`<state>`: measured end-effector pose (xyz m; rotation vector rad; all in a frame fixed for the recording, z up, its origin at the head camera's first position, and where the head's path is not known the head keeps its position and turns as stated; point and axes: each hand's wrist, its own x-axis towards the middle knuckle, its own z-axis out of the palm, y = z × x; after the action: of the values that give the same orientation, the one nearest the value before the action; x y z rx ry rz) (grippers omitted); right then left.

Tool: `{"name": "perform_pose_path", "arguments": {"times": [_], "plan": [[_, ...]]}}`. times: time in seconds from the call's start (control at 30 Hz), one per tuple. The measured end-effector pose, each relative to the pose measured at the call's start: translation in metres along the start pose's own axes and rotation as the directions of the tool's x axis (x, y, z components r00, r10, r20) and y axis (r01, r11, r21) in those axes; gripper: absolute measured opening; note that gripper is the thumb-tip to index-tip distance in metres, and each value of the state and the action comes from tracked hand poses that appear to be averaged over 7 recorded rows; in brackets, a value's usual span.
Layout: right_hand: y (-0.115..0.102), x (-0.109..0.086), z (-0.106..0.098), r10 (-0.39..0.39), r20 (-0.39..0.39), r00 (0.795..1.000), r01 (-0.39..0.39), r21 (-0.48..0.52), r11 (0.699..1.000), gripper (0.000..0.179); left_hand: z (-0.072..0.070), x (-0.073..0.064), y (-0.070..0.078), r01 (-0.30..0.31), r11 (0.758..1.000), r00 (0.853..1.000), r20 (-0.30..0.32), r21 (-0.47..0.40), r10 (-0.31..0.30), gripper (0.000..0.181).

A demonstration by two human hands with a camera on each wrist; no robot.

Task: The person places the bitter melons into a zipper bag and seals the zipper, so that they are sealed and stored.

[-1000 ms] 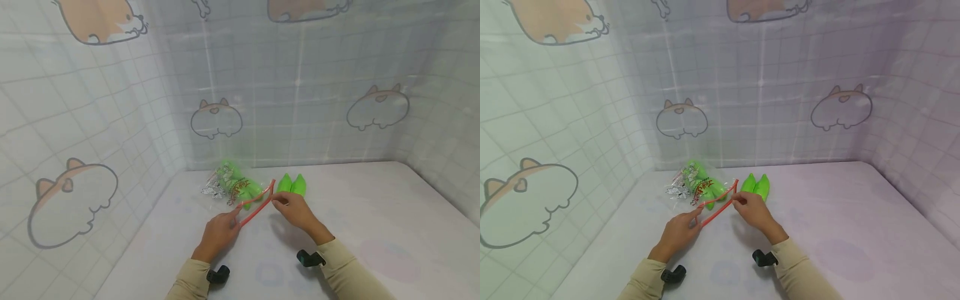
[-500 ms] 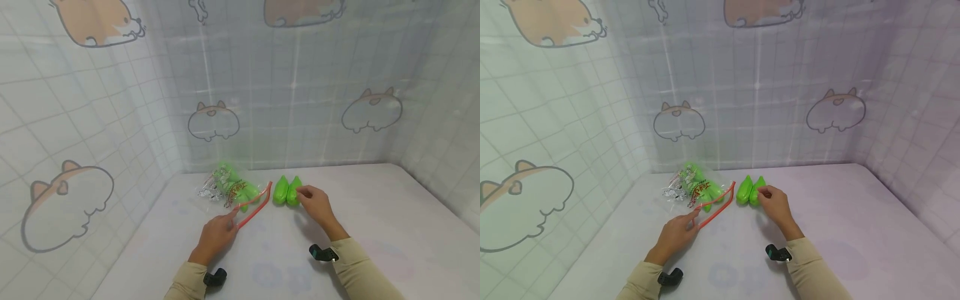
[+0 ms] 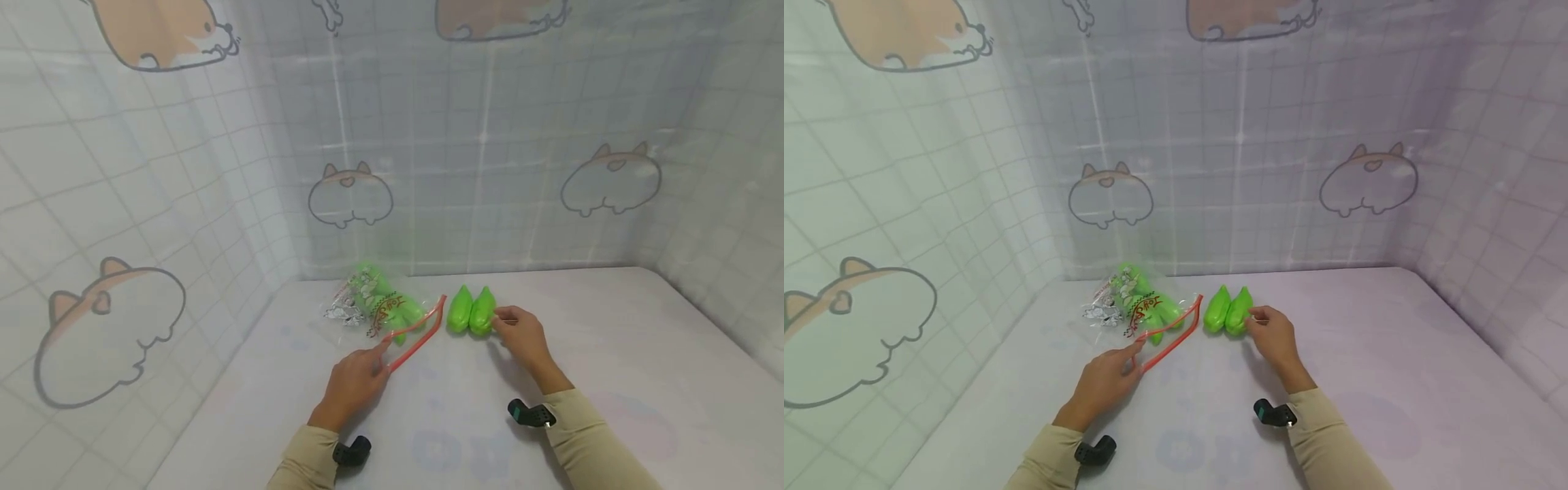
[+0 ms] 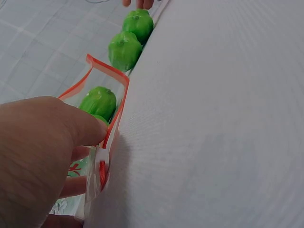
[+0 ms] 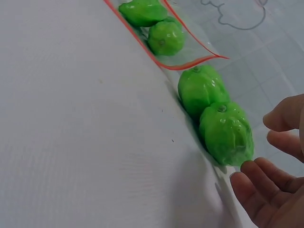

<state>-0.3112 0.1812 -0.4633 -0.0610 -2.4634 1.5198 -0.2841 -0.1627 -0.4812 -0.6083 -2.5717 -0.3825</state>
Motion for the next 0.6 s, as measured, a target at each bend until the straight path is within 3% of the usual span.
{"name": "perform_pose_path", "arguments": {"times": [0.23,0.37,0.6], "plan": [[0.003,0.000,0.002,0.046,0.062,0.997,-0.046,0.007,0.999,0.048,-0.002,-0.002,0.001,0.018,1.000,1.000,0.025,-0.004,-0.017,0.053],[0.005,0.003,0.004,0.022,0.086,0.996,-0.023,0.011,1.000,0.053,-0.004,-0.002,0.002,0.000,1.000,1.000,0.014,0.004,0.000,0.054],[0.006,0.010,0.010,-0.017,0.112,0.994,0.020,-0.022,1.000,0.062,-0.004,0.000,0.001,0.032,0.999,0.998,0.053,0.004,-0.032,0.053]]}}
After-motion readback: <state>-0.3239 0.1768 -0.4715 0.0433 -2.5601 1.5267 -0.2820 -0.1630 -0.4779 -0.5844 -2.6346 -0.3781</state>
